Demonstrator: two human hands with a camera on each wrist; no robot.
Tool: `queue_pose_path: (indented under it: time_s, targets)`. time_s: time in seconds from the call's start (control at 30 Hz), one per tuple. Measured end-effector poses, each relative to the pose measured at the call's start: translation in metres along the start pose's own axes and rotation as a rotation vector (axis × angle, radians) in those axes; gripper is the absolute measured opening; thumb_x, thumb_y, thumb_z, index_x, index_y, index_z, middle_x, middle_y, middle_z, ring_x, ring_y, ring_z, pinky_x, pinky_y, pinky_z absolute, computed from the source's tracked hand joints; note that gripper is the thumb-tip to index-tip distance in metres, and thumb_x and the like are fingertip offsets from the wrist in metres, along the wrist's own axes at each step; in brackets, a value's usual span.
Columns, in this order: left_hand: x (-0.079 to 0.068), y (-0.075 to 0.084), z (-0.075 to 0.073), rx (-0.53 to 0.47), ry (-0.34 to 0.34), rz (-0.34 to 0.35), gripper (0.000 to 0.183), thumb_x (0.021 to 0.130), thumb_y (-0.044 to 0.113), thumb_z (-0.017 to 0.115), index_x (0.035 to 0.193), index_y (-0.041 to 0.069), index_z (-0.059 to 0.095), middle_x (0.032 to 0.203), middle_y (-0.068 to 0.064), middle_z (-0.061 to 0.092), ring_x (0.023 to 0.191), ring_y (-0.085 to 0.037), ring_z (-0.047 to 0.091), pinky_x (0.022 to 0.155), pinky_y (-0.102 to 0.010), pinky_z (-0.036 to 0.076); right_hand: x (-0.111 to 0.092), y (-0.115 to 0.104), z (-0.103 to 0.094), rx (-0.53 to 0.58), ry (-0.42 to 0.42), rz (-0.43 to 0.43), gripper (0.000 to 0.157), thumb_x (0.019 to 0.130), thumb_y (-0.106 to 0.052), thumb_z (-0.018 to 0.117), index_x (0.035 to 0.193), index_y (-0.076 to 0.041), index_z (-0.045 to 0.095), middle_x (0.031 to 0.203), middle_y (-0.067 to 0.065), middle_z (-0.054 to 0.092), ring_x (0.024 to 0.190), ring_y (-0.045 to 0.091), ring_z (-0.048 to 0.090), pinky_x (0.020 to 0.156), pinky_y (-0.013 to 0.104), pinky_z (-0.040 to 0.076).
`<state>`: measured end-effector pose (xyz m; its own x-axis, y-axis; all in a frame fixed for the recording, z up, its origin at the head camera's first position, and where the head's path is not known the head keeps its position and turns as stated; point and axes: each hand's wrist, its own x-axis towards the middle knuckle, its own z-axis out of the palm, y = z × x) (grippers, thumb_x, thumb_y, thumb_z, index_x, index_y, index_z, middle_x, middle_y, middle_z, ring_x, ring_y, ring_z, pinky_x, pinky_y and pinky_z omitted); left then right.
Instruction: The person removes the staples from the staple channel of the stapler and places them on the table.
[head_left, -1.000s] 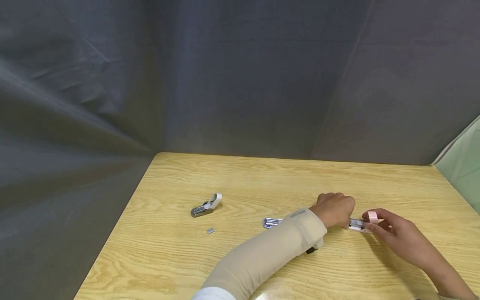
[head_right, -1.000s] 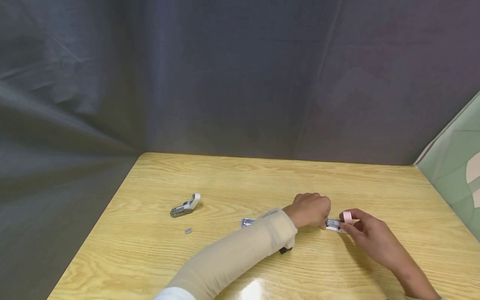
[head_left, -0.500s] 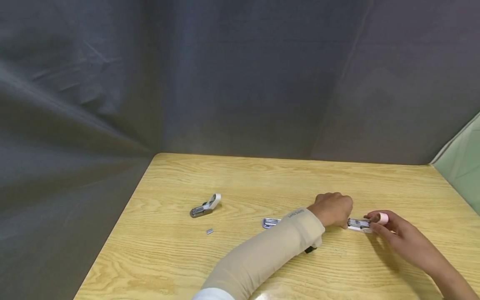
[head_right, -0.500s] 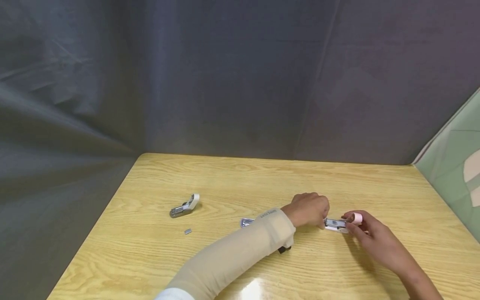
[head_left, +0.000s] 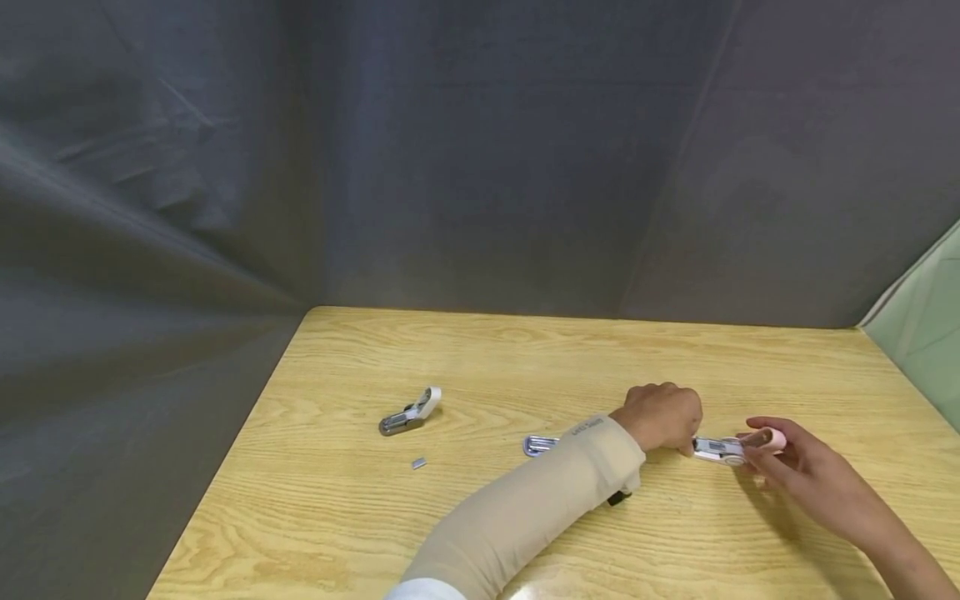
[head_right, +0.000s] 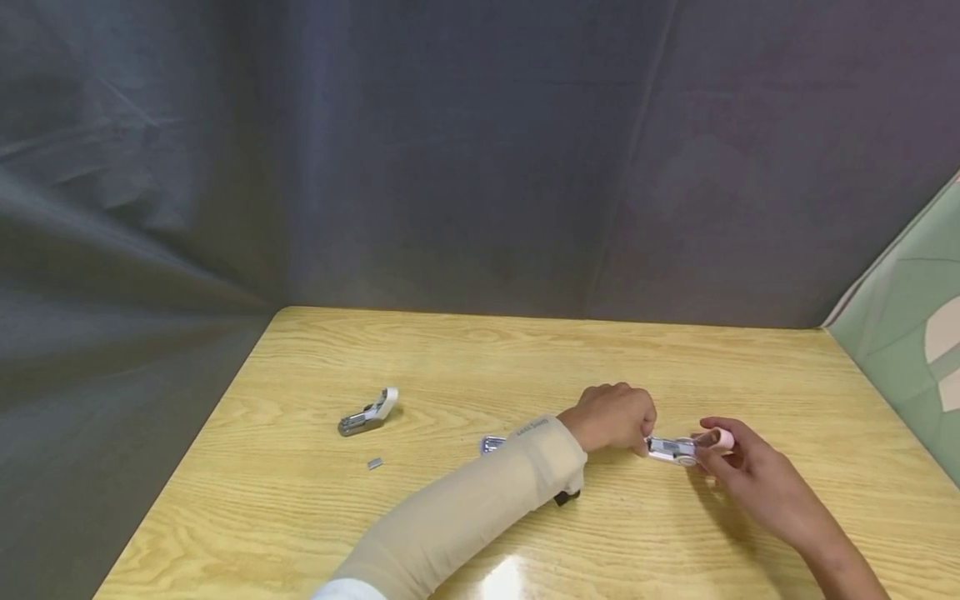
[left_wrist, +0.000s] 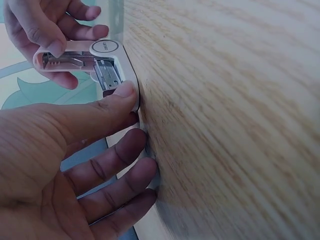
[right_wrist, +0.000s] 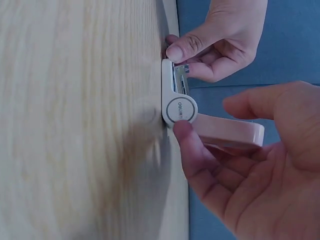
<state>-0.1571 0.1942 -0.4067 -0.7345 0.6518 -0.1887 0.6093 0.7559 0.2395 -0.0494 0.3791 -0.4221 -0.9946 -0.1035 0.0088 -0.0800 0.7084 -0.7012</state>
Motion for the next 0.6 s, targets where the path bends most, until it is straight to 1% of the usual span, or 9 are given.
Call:
queue_pose_path:
  time_s: [0.07, 0.17, 0.23, 0.27, 0.3, 0.4, 0.5, 0.53, 0.6]
  targets:
    - [0.000, -0.001, 0.000, -0.012, 0.004, 0.003, 0.045, 0.079, 0.037, 0.090, 0.061, 0.022, 0.052, 0.054, 0.009, 0.038, 0.057, -0.007, 0.034, 0.053, -0.024, 0.035, -0.001, -0.002, -0.001, -0.061, 0.023, -0.005, 0.041, 0.108, -0.015, 0.056, 0.140, 0.009, 0.046, 0.115, 0.022, 0.068, 0.084, -0.001, 0.063, 0.062, 0.029, 0.052]
    - [-0.001, -0.003, 0.000, -0.032, 0.008, 0.009, 0.046, 0.080, 0.036, 0.090, 0.061, 0.021, 0.050, 0.054, 0.008, 0.036, 0.056, -0.008, 0.033, 0.053, -0.024, 0.034, -0.003, -0.004, -0.004, -0.129, 0.067, -0.034, 0.037, 0.106, -0.013, 0.060, 0.137, 0.006, 0.051, 0.116, 0.024, 0.067, 0.082, 0.000, 0.062, 0.061, 0.028, 0.051]
    - [-0.001, -0.003, 0.000, -0.042, 0.009, 0.013, 0.047, 0.081, 0.036, 0.089, 0.061, 0.021, 0.049, 0.053, 0.008, 0.035, 0.054, -0.008, 0.031, 0.052, -0.024, 0.032, -0.004, -0.007, -0.005, -0.169, 0.117, -0.076, 0.036, 0.103, -0.010, 0.064, 0.133, 0.007, 0.054, 0.117, 0.028, 0.065, 0.085, 0.012, 0.066, 0.061, 0.025, 0.051]
    - [-0.001, -0.003, 0.001, -0.048, 0.010, 0.017, 0.048, 0.081, 0.036, 0.089, 0.060, 0.020, 0.048, 0.053, 0.007, 0.034, 0.052, -0.008, 0.029, 0.051, -0.024, 0.031, -0.004, -0.009, -0.006, -0.184, 0.149, -0.103, 0.035, 0.101, -0.007, 0.066, 0.131, 0.007, 0.055, 0.118, 0.031, 0.064, 0.086, 0.021, 0.068, 0.061, 0.023, 0.051]
    - [-0.001, -0.003, 0.001, -0.053, 0.009, 0.018, 0.049, 0.082, 0.036, 0.088, 0.060, 0.020, 0.047, 0.052, 0.007, 0.033, 0.051, -0.008, 0.026, 0.050, -0.023, 0.030, -0.004, -0.011, -0.006, -0.194, 0.178, -0.135, 0.034, 0.100, -0.004, 0.067, 0.130, 0.008, 0.056, 0.118, 0.032, 0.063, 0.089, 0.031, 0.068, 0.064, 0.019, 0.050]
    - [-0.002, -0.003, 0.001, -0.068, 0.011, 0.019, 0.052, 0.082, 0.037, 0.087, 0.058, 0.019, 0.045, 0.051, 0.006, 0.029, 0.049, -0.009, 0.021, 0.049, -0.023, 0.027, -0.004, -0.020, -0.006, -0.251, 0.266, -0.195, 0.034, 0.095, 0.001, 0.069, 0.126, 0.009, 0.059, 0.117, 0.033, 0.063, 0.093, 0.046, 0.063, 0.063, 0.016, 0.045]
    - [-0.003, -0.004, 0.001, -0.069, 0.018, 0.017, 0.053, 0.082, 0.038, 0.087, 0.059, 0.020, 0.044, 0.052, 0.006, 0.028, 0.051, -0.009, 0.020, 0.050, -0.024, 0.026, -0.004, -0.032, -0.005, -0.287, 0.307, -0.208, 0.032, 0.092, 0.004, 0.071, 0.122, 0.006, 0.063, 0.114, 0.029, 0.065, 0.093, 0.043, 0.062, 0.064, 0.015, 0.044]
    - [-0.003, -0.005, 0.001, -0.070, 0.019, 0.018, 0.052, 0.082, 0.039, 0.087, 0.059, 0.020, 0.045, 0.053, 0.006, 0.028, 0.052, -0.009, 0.022, 0.050, -0.024, 0.026, -0.004, -0.036, -0.005, -0.301, 0.313, -0.205, 0.031, 0.091, 0.003, 0.072, 0.121, 0.005, 0.064, 0.111, 0.027, 0.066, 0.090, 0.038, 0.063, 0.061, 0.019, 0.045]
    - [-0.004, -0.005, 0.001, -0.070, 0.018, 0.017, 0.049, 0.082, 0.039, 0.087, 0.061, 0.021, 0.047, 0.055, 0.007, 0.033, 0.054, -0.008, 0.026, 0.052, -0.024, 0.028, -0.002, -0.044, -0.004, -0.316, 0.313, -0.205, 0.030, 0.089, 0.003, 0.074, 0.118, 0.004, 0.067, 0.108, 0.025, 0.068, 0.084, 0.028, 0.065, 0.061, 0.020, 0.046]
